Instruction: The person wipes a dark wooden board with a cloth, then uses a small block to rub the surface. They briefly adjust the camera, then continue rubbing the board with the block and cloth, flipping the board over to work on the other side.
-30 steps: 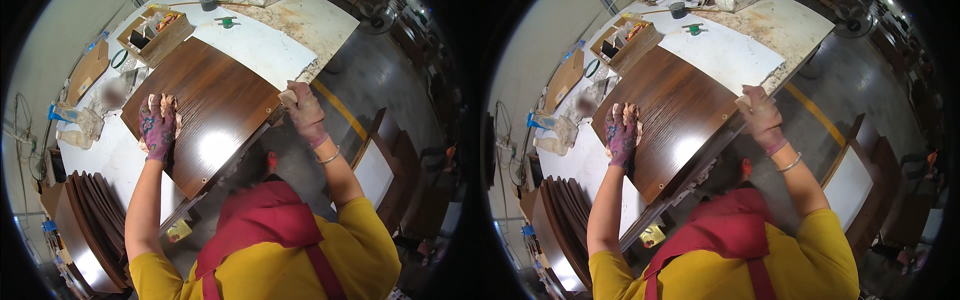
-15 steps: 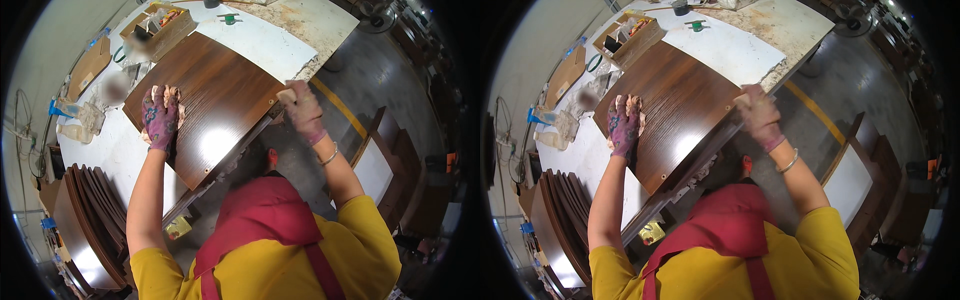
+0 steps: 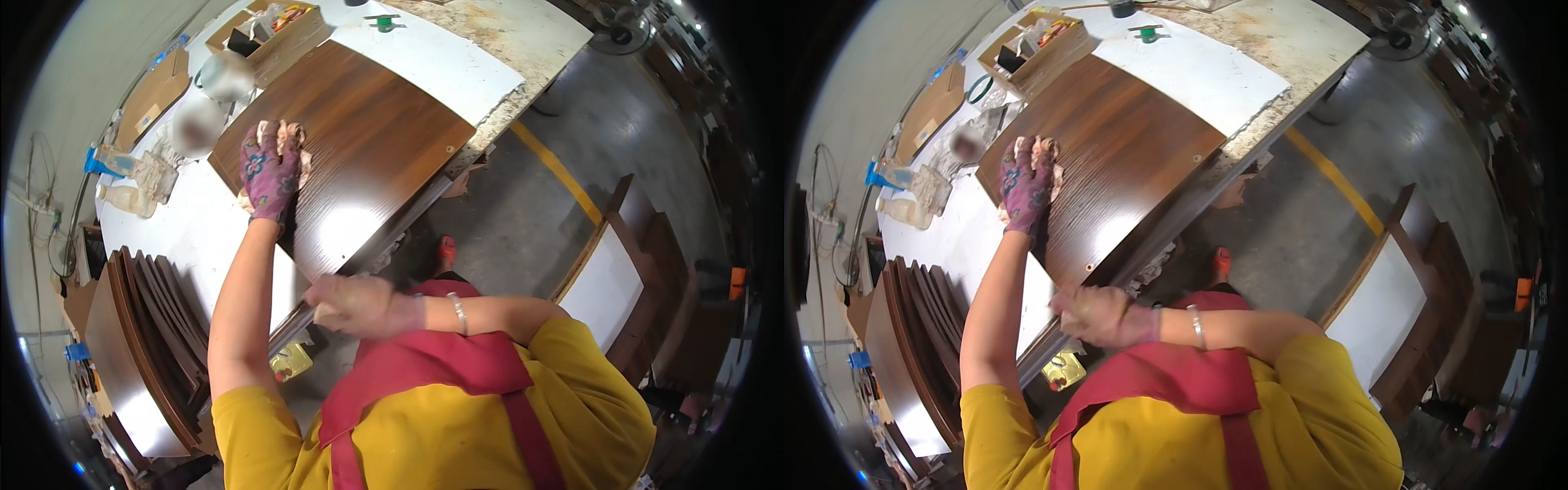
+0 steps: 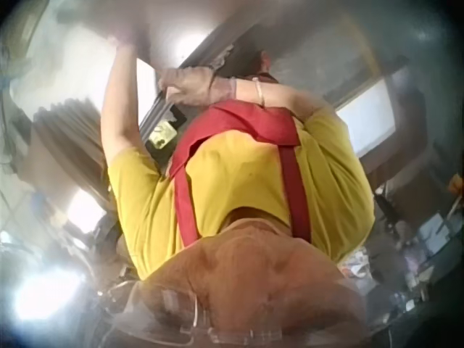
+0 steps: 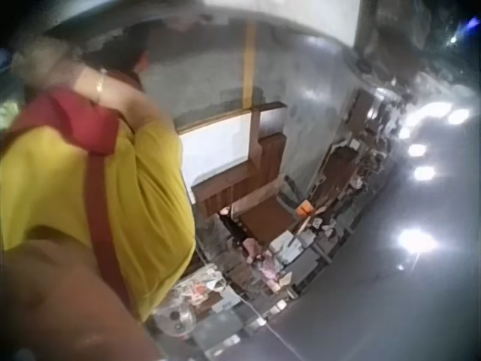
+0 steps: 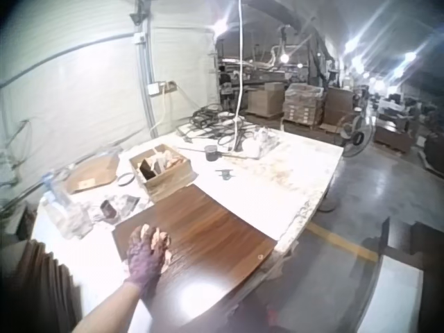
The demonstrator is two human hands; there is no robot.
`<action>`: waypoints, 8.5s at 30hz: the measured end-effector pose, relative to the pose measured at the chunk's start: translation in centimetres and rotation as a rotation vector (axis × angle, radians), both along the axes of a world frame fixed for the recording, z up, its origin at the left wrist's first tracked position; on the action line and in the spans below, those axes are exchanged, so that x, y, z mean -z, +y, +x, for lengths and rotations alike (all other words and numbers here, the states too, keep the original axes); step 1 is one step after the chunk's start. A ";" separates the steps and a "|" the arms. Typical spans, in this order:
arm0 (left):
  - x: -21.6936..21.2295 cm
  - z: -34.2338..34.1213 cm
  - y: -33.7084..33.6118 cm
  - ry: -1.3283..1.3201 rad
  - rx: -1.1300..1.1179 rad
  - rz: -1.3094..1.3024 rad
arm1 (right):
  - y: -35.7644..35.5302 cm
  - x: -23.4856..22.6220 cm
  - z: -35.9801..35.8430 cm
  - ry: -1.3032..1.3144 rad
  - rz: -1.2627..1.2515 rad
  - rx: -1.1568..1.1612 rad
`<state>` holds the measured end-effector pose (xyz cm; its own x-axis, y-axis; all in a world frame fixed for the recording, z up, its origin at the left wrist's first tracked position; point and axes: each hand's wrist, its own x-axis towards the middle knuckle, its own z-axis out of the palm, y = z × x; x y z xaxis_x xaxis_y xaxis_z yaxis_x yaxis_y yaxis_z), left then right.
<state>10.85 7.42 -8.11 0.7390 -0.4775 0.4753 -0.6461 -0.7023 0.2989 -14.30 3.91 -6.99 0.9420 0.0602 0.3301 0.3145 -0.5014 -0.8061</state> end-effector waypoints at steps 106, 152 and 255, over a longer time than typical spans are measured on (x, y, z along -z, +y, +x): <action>1.5 -12.8 -6.5 0.661 0.107 -0.458 | -0.6 -5.8 16.9 0.062 -0.546 -1.481; -2.5 -12.0 -6.7 0.457 -0.215 -0.022 | -9.0 -3.9 40.1 0.142 -0.202 -0.556; 7.4 -12.1 -10.3 0.104 -0.212 -0.163 | 0.6 -8.0 15.9 0.028 -0.986 -1.386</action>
<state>-1.22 -2.83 -15.53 0.8632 -0.2303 0.4493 -0.4495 -0.7559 0.4761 1.61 4.55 1.05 0.0153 0.9378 -0.3468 0.9057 -0.1600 -0.3926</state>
